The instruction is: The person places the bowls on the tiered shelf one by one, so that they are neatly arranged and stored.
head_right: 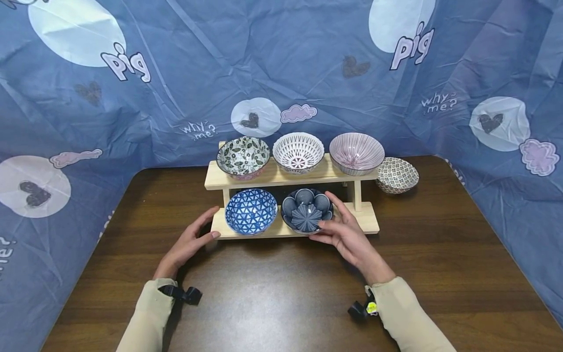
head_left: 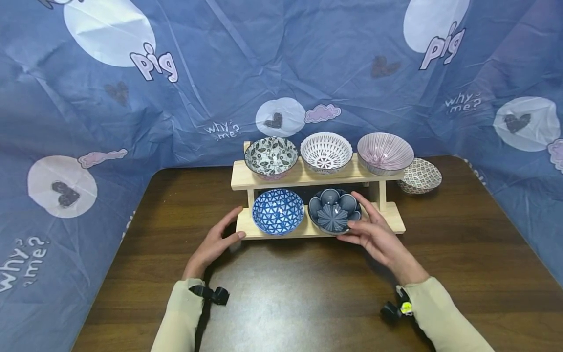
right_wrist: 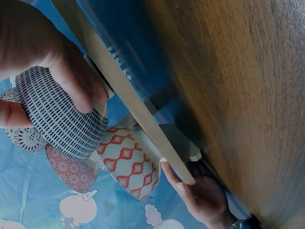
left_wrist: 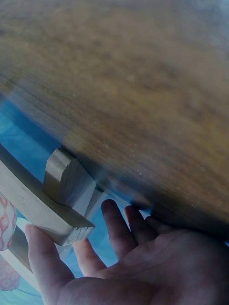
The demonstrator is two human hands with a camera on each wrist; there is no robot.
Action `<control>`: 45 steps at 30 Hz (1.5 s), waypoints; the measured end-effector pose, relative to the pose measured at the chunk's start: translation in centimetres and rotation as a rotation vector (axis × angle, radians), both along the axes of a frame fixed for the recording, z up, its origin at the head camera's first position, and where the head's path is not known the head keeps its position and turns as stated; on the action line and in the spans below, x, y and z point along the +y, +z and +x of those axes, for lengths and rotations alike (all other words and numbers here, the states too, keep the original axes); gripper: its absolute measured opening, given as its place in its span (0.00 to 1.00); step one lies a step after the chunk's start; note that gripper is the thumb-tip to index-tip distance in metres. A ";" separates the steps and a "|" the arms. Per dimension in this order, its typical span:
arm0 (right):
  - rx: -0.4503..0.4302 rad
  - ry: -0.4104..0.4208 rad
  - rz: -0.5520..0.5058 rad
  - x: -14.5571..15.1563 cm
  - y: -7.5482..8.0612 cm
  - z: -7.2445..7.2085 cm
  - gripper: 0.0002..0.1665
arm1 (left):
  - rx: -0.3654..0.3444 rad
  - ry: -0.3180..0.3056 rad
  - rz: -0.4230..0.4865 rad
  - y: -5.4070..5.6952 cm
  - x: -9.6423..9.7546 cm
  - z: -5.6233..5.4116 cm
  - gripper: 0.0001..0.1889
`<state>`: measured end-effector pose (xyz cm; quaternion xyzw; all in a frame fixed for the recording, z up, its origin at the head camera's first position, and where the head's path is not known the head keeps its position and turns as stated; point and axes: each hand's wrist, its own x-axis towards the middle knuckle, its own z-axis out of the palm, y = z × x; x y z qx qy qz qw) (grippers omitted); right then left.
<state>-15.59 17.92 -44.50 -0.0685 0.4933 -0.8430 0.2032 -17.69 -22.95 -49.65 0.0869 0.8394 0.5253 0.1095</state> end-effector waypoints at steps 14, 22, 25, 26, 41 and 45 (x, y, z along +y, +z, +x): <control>0.002 -0.007 -0.006 -0.4 -0.7 -0.4 0.51 | 0.035 0.000 0.021 -0.3 -0.3 -0.1 0.37; 0.008 0.008 0.003 -0.4 -0.7 -0.4 0.52 | 0.025 0.005 0.024 -0.2 -0.2 0.0 0.38; 0.008 0.018 0.004 -0.4 -0.7 -0.4 0.52 | 0.021 0.006 0.022 -0.2 -0.3 0.0 0.38; 0.008 0.022 0.003 -0.4 -0.7 -0.4 0.51 | 0.019 0.006 0.021 -0.3 -0.3 0.0 0.38; 0.012 0.081 -0.010 0.3 -0.9 -0.2 0.48 | 0.011 0.000 0.013 -0.1 0.0 -0.1 0.37; 0.003 0.076 -0.001 0.5 -0.9 -0.1 0.47 | 0.007 0.000 0.010 -0.1 -0.1 -0.1 0.37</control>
